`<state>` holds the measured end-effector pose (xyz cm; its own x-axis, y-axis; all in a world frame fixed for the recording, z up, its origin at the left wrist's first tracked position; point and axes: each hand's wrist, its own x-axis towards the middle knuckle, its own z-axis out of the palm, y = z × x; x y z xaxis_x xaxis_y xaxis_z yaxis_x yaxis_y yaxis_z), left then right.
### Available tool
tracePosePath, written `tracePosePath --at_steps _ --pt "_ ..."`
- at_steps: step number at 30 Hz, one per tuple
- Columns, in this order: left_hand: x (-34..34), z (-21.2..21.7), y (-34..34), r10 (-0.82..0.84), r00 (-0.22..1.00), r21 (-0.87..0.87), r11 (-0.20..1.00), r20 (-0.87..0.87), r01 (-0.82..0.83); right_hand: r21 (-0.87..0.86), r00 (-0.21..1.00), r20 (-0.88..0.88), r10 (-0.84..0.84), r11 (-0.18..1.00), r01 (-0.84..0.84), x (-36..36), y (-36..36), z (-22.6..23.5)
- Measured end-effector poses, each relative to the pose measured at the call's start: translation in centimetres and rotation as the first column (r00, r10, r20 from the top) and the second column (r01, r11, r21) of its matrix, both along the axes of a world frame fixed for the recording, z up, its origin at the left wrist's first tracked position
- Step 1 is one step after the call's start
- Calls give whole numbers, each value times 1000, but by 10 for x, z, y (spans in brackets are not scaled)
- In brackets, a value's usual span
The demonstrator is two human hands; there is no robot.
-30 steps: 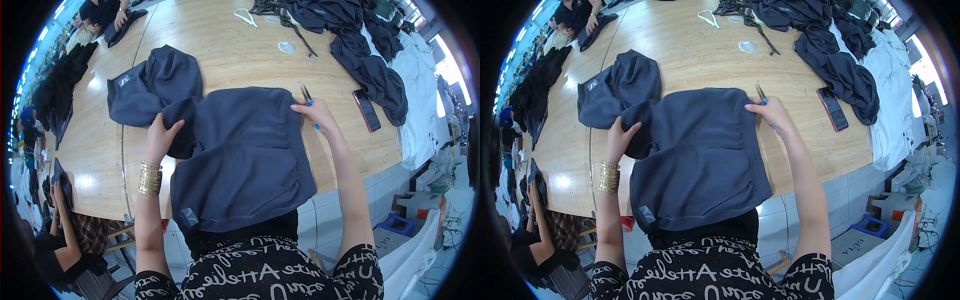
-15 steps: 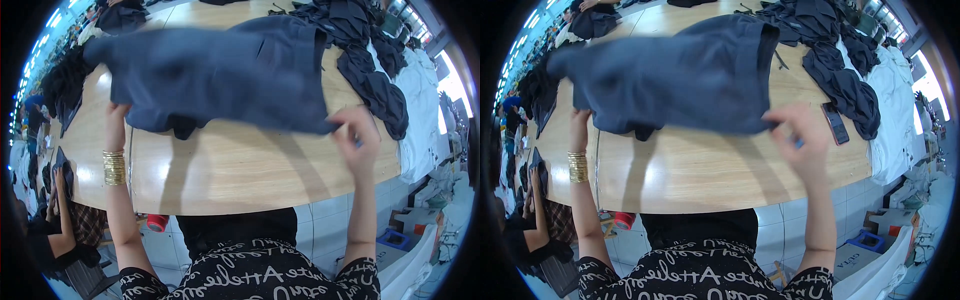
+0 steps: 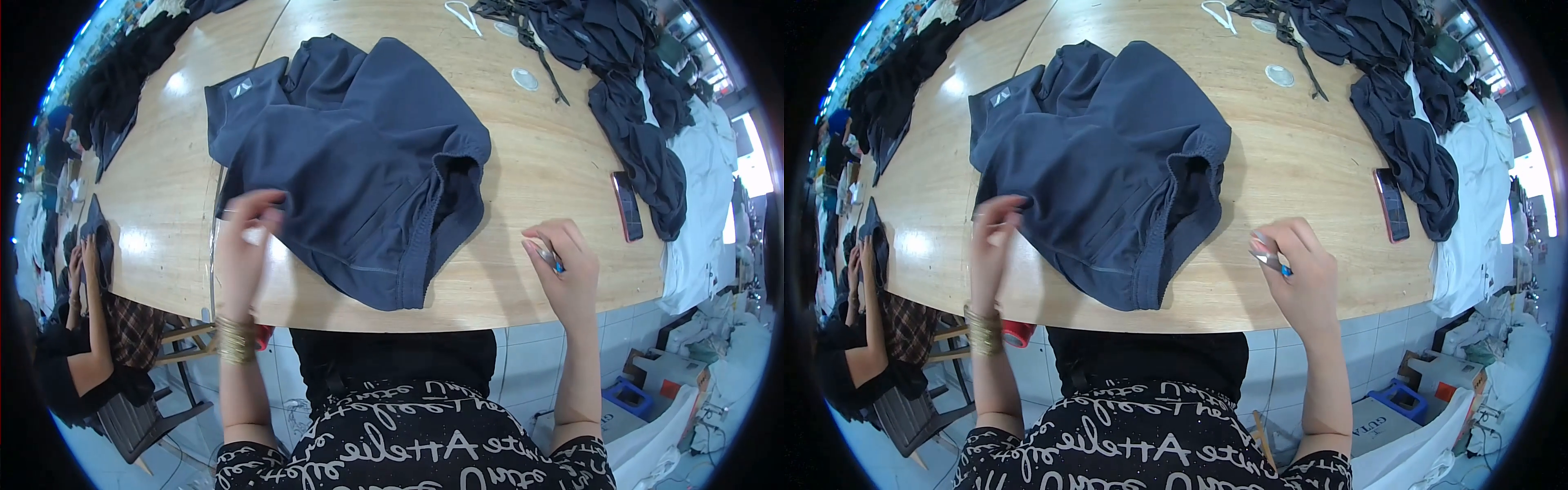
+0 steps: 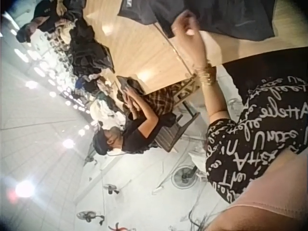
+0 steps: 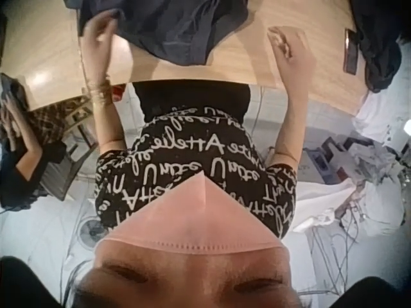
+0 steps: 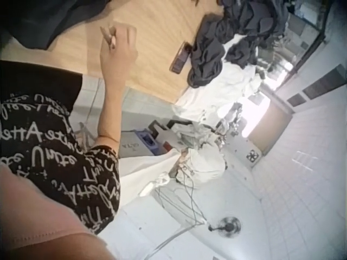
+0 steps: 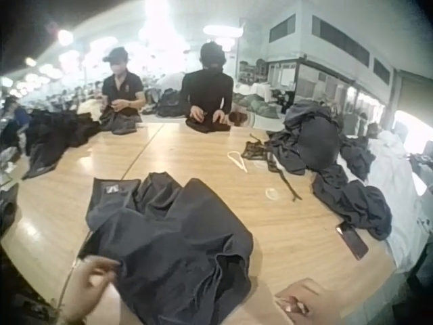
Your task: Trim excess threads or fabric from a pair of gray shorts using small blue scissors.
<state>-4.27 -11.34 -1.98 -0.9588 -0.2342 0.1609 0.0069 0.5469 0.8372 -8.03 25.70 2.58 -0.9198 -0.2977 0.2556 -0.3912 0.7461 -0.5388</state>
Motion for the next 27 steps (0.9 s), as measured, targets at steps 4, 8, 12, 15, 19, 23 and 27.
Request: tracePosePath --at_steps 4,8,12,15,19,23,27 --pt "7 -4 112 -419 905 -120 905 -75 408 73 981 -158 113 992 -102 -34 -43 -5" --pt "2 -33 139 -350 936 -160 922 41 352 281 946 -229 230 946 -162 -74 -77 -26" --pt "10 -36 109 -275 961 -167 947 20 275 362 974 -129 187 923 -130 -97 -60 -62" --pt "12 -43 79 -188 981 -31 981 41 189 -55 986 156 58 997 -50 -73 -53 -74" --pt "3 -39 58 -90 969 481 876 229 -32 -538 860 506 64 803 257 -49 -61 -63" --pt "1 -34 45 -62 972 649 754 228 -104 -602 811 578 88 718 351 -46 -60 -58" --pt "5 -35 32 -33 977 615 781 211 -106 -563 811 580 80 759 328 -46 -63 -52"
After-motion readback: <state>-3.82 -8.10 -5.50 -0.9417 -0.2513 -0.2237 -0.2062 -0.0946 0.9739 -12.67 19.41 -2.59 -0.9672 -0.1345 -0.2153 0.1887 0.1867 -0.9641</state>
